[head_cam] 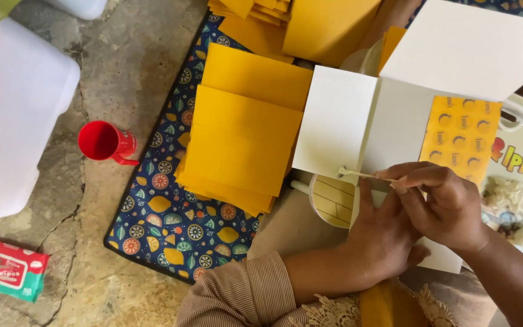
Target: Applying glue to the edges of yellow paper sheets and folding them to assemble envelopes or bags.
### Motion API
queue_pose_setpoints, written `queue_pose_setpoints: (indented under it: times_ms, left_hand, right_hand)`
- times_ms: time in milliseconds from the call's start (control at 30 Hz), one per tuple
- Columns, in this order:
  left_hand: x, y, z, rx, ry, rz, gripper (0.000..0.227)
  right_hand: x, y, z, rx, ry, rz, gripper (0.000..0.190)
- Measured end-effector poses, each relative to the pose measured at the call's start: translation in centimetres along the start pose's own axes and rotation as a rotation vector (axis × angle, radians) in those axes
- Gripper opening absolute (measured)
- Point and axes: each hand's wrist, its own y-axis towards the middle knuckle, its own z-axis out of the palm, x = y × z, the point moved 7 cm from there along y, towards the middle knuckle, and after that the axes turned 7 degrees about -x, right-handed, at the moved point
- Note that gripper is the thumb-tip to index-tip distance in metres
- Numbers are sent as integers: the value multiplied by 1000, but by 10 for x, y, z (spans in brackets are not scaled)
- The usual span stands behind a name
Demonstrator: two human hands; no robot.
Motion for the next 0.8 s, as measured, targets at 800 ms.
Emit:
queue_pose_setpoints:
  times_ms: [800]
  left_hand:
    - [4,3,-1,86,55,25,79]
  right_hand:
    - [22,32,0,110,39,-16,39]
